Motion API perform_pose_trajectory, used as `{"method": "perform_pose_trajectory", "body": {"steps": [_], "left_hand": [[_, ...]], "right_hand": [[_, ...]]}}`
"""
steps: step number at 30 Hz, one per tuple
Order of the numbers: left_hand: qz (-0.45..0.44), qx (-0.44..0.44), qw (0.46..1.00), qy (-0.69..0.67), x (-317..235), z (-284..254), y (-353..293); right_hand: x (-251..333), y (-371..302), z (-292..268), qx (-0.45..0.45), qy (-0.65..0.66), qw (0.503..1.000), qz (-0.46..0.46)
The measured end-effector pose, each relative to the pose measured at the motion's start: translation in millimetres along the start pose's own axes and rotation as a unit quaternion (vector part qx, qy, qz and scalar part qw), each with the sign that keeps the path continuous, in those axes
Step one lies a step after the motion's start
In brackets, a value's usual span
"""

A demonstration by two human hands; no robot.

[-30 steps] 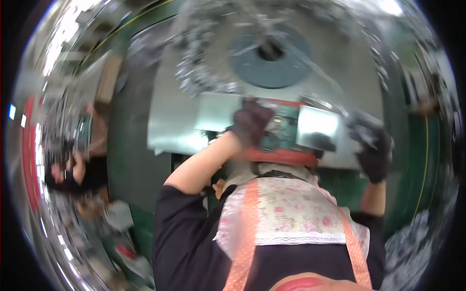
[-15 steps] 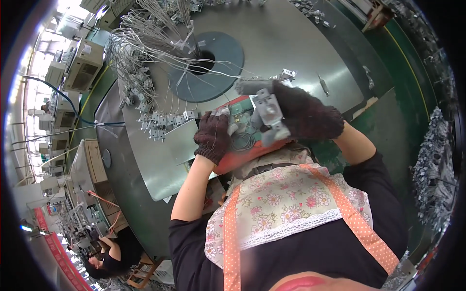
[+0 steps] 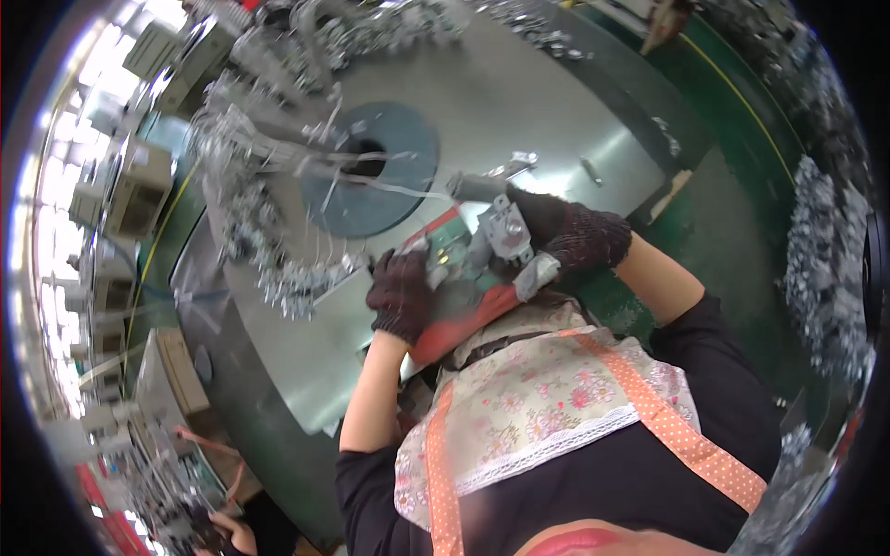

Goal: Assembling small mechanical components with attached wires using a workstation press.

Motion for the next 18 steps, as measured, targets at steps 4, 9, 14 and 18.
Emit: {"method": "perform_pose_trajectory", "body": {"steps": [4,9,14,18], "left_hand": [[-0.031,0.015,0.999,-0.012,-1.4,-8.4,-1.6],[-0.037,0.048,0.998,-0.014,-7.6,-8.2,8.5],[-0.048,0.058,0.997,-0.010,-8.6,-7.0,10.0],[-0.058,0.057,0.997,-0.008,-1.5,-1.9,5.1]], "right_hand": [[19.4,-22.6,-1.7,-0.061,0.168,0.972,0.152],[29.0,-23.9,3.7,-0.134,0.299,0.933,0.151],[17.1,-26.8,7.0,-0.161,0.247,0.939,0.178],[13.0,-23.0,11.4,-0.179,0.267,0.932,0.169]]}}
Point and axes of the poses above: each hand's wrist, its own y-axis towards the middle knuckle, its own z-axis out of the palm, x = y × z, the point moved 8 cm from there along y, towards the middle knuckle, and after that the axes turned 1 degree about -x, right-handed, at the moved point
